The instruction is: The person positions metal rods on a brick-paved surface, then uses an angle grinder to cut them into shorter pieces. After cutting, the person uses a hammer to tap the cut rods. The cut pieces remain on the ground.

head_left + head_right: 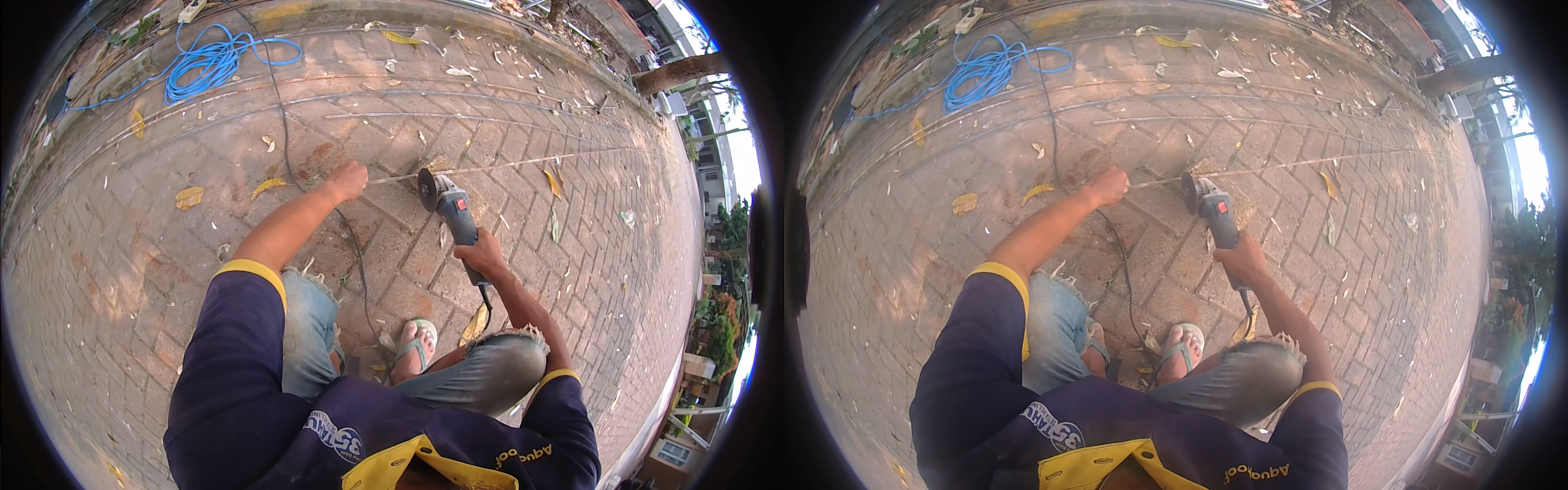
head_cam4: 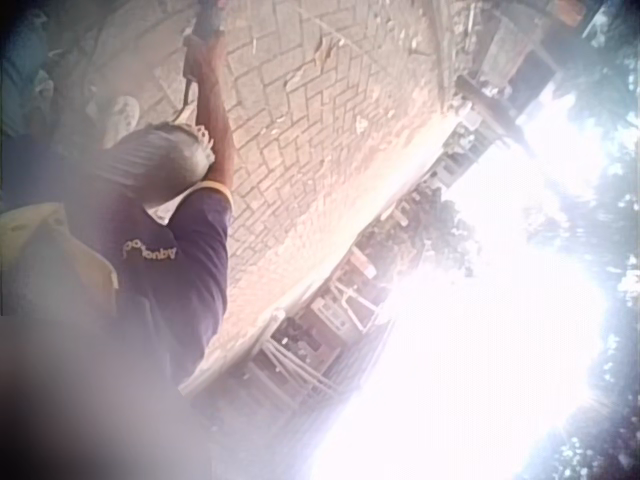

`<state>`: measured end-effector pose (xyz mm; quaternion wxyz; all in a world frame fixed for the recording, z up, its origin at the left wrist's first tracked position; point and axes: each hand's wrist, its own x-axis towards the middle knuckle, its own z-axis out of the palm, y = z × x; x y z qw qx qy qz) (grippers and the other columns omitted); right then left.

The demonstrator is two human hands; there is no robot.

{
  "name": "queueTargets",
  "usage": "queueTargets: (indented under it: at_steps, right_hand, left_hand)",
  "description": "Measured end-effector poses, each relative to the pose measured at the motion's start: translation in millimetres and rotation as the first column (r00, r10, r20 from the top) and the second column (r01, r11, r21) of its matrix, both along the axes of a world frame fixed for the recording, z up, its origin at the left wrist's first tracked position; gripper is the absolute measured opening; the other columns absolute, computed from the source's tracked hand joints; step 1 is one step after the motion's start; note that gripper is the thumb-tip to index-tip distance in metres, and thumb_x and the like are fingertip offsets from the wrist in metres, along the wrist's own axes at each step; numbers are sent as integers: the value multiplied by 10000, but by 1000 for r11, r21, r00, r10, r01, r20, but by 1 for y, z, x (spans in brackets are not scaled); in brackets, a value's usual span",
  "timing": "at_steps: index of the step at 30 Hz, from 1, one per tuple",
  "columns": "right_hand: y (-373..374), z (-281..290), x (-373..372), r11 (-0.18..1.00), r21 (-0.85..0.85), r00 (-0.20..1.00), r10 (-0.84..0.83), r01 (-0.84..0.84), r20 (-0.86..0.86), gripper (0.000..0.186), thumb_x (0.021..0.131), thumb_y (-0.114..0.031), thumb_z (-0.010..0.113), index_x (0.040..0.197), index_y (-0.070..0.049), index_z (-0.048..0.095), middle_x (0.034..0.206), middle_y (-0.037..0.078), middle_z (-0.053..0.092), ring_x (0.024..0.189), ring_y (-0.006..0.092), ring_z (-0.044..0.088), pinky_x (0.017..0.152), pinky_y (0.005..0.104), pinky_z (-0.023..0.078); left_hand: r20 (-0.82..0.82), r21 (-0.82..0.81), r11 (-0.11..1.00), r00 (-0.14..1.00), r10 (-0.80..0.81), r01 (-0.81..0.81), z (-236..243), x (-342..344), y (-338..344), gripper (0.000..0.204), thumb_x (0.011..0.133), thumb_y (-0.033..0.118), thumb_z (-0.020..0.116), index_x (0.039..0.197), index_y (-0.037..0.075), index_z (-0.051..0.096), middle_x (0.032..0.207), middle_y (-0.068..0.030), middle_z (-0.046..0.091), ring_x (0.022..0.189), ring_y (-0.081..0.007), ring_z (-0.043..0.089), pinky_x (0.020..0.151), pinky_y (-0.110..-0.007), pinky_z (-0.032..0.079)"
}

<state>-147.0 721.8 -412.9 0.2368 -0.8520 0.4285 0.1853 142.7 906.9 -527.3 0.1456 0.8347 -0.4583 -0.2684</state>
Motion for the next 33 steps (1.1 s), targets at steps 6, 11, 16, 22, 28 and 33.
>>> queueTargets:
  at_steps: [6, 11, 16, 22, 28, 33]
  right_hand:
    - [1, 2, 2, 1000, 9, 1000, -5, 5, -10, 647, 616, -337, 728, 1107, 55, 577, 1024, 246, 652, 975, 359, 651, 835, 430, 513]
    - [2, 4, 4, 999, 22, 999, -23, 24, -26, 663, 618, -342, 730, 1124, 55, 569, 1036, 247, 650, 975, 361, 651, 837, 435, 512]
    - [3, 3, 4, 1000, 15, 1000, -13, 14, -28, 670, 622, -348, 730, 1128, 59, 565, 1046, 253, 646, 979, 368, 650, 842, 441, 511]
    - [2, 0, 4, 1000, 13, 1000, -12, 12, -24, 667, 622, -344, 731, 1128, 57, 563, 1055, 256, 644, 987, 371, 647, 846, 443, 509]
    - [1, -2, 4, 1000, 12, 999, -21, 22, -25, 659, 621, -336, 735, 1127, 50, 566, 1056, 250, 647, 1004, 367, 643, 849, 444, 506]
    - [2, -3, 3, 1000, 0, 1000, -5, 5, 3, 658, 622, -333, 738, 1131, 46, 563, 1062, 251, 647, 1012, 371, 640, 845, 446, 508]
  left_hand:
    - [36, 13, 1000, 999, -20, 20, -8, 2, 0, 146, 855, 127, 640, 840, -1, 709, 836, -258, 665, 842, -422, 652, 763, -481, 511]
    - [35, -3, 1000, 999, -5, 6, -8, 1, 0, 144, 848, 123, 645, 833, -7, 707, 826, -258, 663, 834, -420, 654, 756, -483, 511]
    - [46, -28, 1000, 999, 1, 0, -8, 1, 0, 141, 845, 120, 644, 823, -4, 706, 821, -257, 664, 842, -421, 655, 759, -482, 514]
    - [72, -59, 998, 997, -12, 17, -14, 2, 1, 133, 832, 119, 646, 811, 0, 702, 810, -258, 660, 837, -424, 653, 754, -483, 517]
    - [87, -44, 998, 996, -32, 36, -19, 4, -1, 123, 818, 118, 643, 810, 12, 705, 810, -256, 660, 828, -425, 650, 753, -488, 517]
    - [106, -52, 997, 993, -43, 48, -21, 2, 1, 110, 804, 107, 629, 798, 33, 709, 803, -248, 663, 805, -428, 652, 736, -491, 522]
